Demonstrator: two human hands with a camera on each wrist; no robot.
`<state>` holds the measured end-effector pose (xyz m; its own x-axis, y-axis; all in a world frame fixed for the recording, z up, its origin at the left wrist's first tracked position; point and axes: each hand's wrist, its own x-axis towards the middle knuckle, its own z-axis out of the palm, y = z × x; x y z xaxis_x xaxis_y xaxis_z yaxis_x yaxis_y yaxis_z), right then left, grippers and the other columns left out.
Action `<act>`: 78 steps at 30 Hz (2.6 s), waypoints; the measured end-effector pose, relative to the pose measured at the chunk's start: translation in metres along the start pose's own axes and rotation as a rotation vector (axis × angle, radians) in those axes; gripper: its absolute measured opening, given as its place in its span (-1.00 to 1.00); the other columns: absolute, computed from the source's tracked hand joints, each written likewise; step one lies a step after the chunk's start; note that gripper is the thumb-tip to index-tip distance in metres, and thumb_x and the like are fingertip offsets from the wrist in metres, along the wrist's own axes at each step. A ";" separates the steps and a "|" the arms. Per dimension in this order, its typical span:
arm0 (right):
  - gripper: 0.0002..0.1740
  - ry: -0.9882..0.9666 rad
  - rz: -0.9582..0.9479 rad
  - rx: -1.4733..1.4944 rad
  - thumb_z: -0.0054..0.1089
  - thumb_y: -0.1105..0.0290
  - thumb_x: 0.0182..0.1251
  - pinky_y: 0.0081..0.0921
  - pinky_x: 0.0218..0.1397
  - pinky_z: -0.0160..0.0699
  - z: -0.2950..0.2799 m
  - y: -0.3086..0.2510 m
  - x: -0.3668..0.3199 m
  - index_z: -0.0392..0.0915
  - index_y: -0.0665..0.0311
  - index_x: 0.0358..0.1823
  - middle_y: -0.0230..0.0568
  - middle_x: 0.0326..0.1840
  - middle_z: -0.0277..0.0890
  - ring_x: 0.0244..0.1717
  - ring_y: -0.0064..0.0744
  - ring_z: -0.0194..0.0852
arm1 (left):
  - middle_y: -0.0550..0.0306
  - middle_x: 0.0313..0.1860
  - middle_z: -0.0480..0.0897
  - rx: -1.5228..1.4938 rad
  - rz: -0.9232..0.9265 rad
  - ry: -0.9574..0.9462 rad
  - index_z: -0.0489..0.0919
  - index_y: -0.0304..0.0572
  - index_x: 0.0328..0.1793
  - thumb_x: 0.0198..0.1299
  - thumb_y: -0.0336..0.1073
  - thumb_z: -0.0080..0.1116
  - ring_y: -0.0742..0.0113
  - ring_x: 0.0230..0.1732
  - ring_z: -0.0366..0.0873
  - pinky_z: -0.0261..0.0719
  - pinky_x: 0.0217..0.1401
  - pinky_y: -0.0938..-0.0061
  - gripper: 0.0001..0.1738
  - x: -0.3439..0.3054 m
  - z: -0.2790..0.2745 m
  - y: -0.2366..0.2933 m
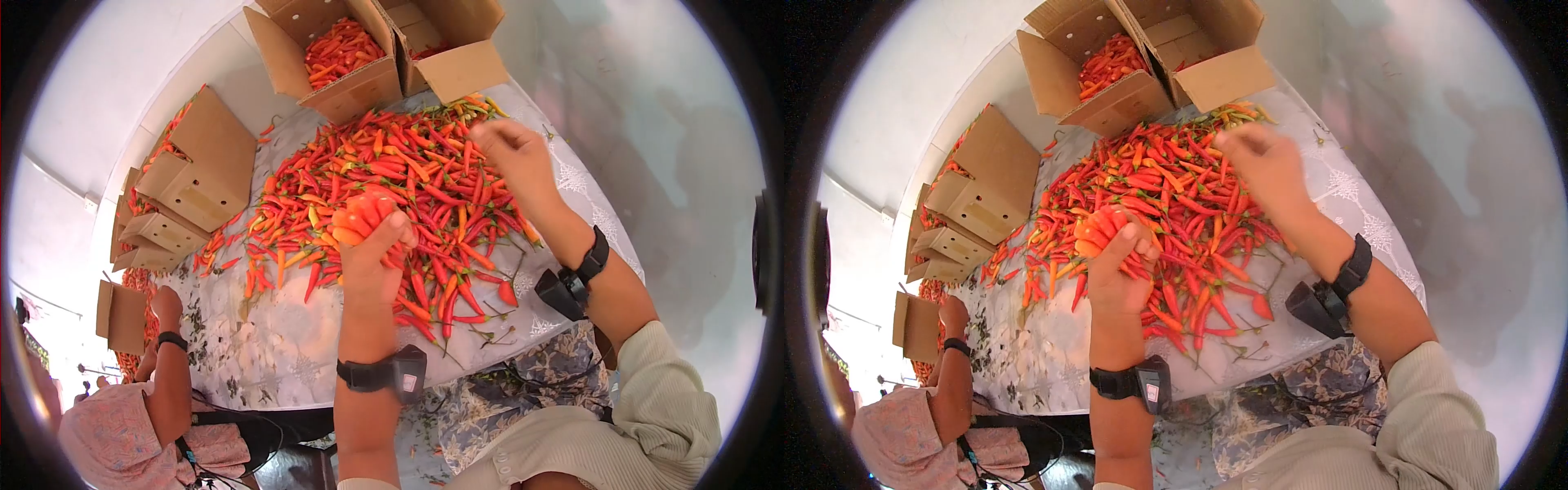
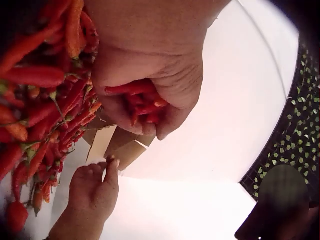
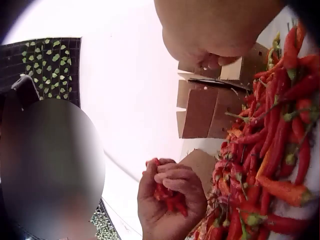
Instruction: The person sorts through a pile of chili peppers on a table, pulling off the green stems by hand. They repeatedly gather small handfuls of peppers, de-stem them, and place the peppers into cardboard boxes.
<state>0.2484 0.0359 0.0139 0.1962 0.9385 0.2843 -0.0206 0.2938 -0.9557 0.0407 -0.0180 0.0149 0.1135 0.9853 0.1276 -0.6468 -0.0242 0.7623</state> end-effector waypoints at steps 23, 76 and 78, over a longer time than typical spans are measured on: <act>-0.78 -0.293 -0.485 -0.642 0.24 0.46 0.09 -0.39 -0.20 0.50 0.019 0.009 -0.023 0.52 0.28 -0.21 -0.18 -0.26 0.45 -0.24 -0.24 0.51 | 0.15 -0.32 0.57 0.070 -0.041 0.035 0.49 -0.24 -0.12 0.15 -0.43 0.21 0.37 -0.32 0.56 0.59 -0.29 0.49 -0.81 0.004 0.004 -0.008; -0.82 0.430 -0.301 0.005 0.22 0.43 0.13 -0.47 -0.15 0.47 0.004 0.008 0.010 0.55 0.31 -0.23 -0.19 -0.20 0.53 -0.11 -0.41 0.51 | 0.18 -0.39 0.57 -0.157 -0.036 0.117 0.51 -0.22 -0.14 0.07 -0.46 0.19 0.35 -0.37 0.57 0.58 -0.38 0.49 -0.79 0.002 -0.004 0.005; -0.79 0.393 -0.320 -0.182 0.24 0.40 0.12 -0.42 -0.12 0.47 0.004 0.013 0.009 0.56 0.29 -0.21 -0.13 -0.13 0.50 -0.06 -0.29 0.49 | 0.17 -0.37 0.58 -0.142 -0.039 0.131 0.51 -0.23 -0.13 0.08 -0.45 0.19 0.35 -0.37 0.57 0.58 -0.37 0.49 -0.79 0.001 -0.002 0.005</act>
<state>0.2455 0.0488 0.0043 0.5173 0.6585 0.5466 0.2637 0.4849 -0.8339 0.0360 -0.0166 0.0172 0.0473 0.9988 0.0085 -0.7445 0.0296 0.6670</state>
